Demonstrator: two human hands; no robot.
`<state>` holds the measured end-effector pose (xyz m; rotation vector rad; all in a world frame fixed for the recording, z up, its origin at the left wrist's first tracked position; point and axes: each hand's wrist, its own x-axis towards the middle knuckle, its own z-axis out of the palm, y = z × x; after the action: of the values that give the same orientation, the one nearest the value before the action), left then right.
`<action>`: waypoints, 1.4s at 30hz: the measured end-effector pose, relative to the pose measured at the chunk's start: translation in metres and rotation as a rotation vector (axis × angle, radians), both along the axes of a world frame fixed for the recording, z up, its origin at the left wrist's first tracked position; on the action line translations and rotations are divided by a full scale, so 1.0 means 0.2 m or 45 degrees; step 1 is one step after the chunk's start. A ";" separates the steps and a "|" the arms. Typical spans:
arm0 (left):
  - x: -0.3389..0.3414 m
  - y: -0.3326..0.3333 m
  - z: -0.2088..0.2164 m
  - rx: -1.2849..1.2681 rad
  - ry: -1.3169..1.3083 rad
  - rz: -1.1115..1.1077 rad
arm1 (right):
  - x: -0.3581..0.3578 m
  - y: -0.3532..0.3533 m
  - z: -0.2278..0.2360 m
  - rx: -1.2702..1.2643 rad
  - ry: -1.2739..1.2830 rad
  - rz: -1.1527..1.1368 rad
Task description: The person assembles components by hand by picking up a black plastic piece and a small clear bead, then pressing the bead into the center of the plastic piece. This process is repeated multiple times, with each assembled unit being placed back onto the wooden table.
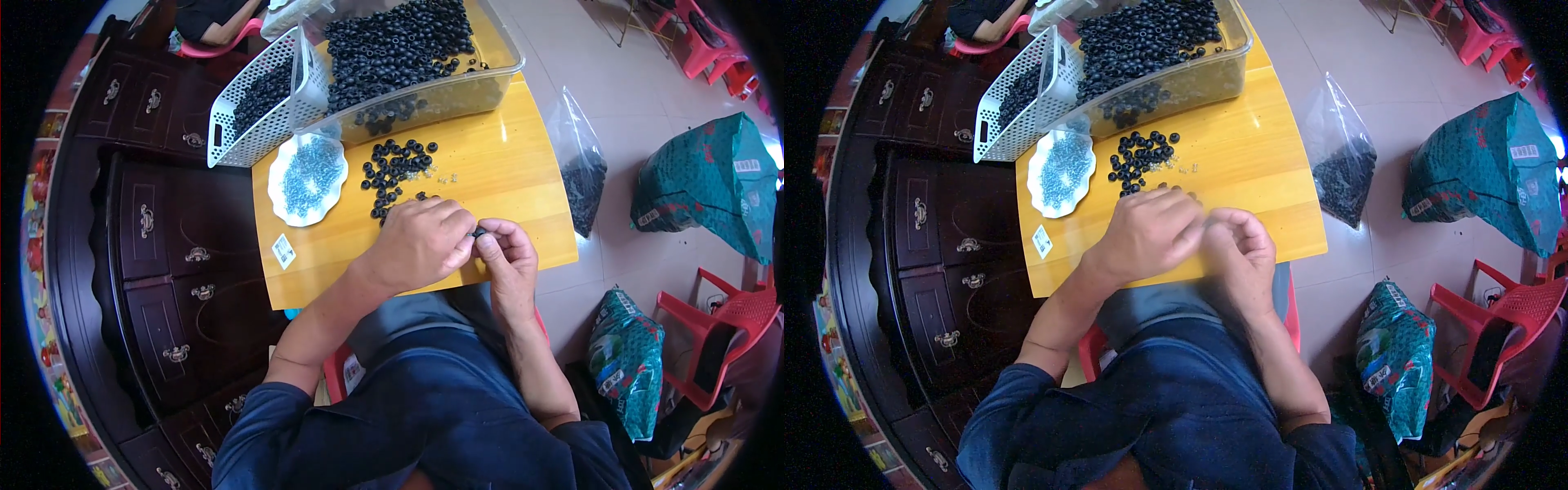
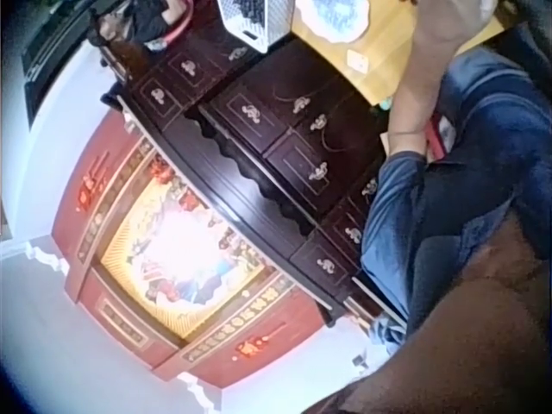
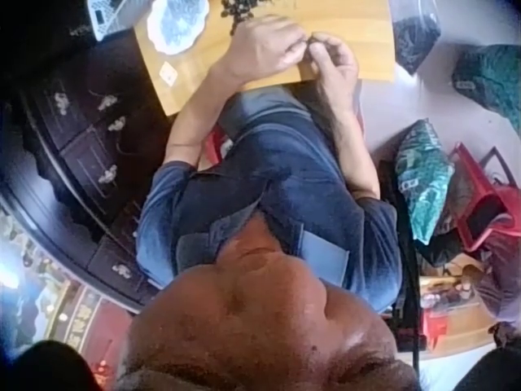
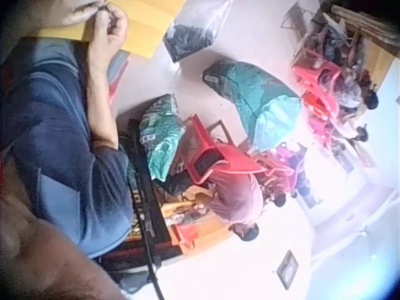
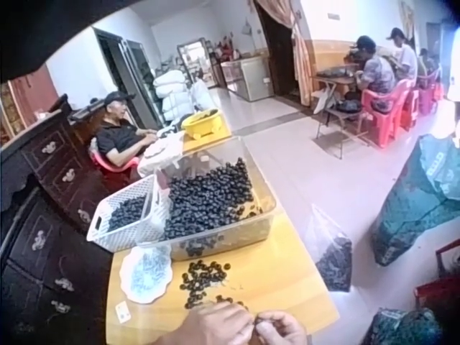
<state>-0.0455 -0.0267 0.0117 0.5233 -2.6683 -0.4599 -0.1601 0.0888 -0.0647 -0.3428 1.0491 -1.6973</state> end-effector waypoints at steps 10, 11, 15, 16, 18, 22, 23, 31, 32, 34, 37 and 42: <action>0.08 0.04 -0.02 0.429 0.137 0.099 | -0.01 0.01 0.02 -0.060 -0.061 0.093; 0.09 0.05 -0.02 0.610 0.136 0.174 | -0.01 0.01 0.02 -0.058 -0.095 0.122; 0.15 0.05 -0.05 0.924 0.235 0.174 | -0.04 0.03 -0.03 -0.189 -0.176 0.240; 0.17 0.04 -0.06 0.932 0.262 0.267 | -0.06 0.02 -0.04 -0.230 -0.359 0.231; 0.21 0.03 -0.08 0.942 0.284 0.363 | -0.08 0.02 -0.06 -0.266 -0.545 0.222; 0.25 0.03 -0.11 0.714 0.094 0.462 | -0.11 0.03 -0.12 -0.531 -0.858 0.220; 0.25 0.03 -0.12 0.619 -0.004 0.442 | -0.10 0.03 -0.13 -0.523 -0.887 0.237; 0.24 0.03 -0.19 0.242 0.031 0.363 | -0.10 0.03 -0.11 -0.452 -0.934 0.212; 0.24 0.03 -0.18 0.233 0.013 0.381 | -0.10 0.03 -0.11 -0.451 -0.944 0.205; 0.23 0.01 -0.18 0.213 0.037 0.386 | -0.10 0.03 -0.11 -0.450 -0.954 0.199; 0.21 0.01 -0.12 0.321 0.056 0.403 | -0.07 0.02 -0.08 -0.325 -0.813 0.294; 0.16 0.09 -0.01 0.646 0.192 0.382 | -0.05 0.01 -0.01 -0.168 -0.597 0.325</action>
<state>-0.0140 -0.0083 0.0101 0.9722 -2.2657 -1.0427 -0.1705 0.0910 -0.0664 -0.1419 0.5269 -1.5184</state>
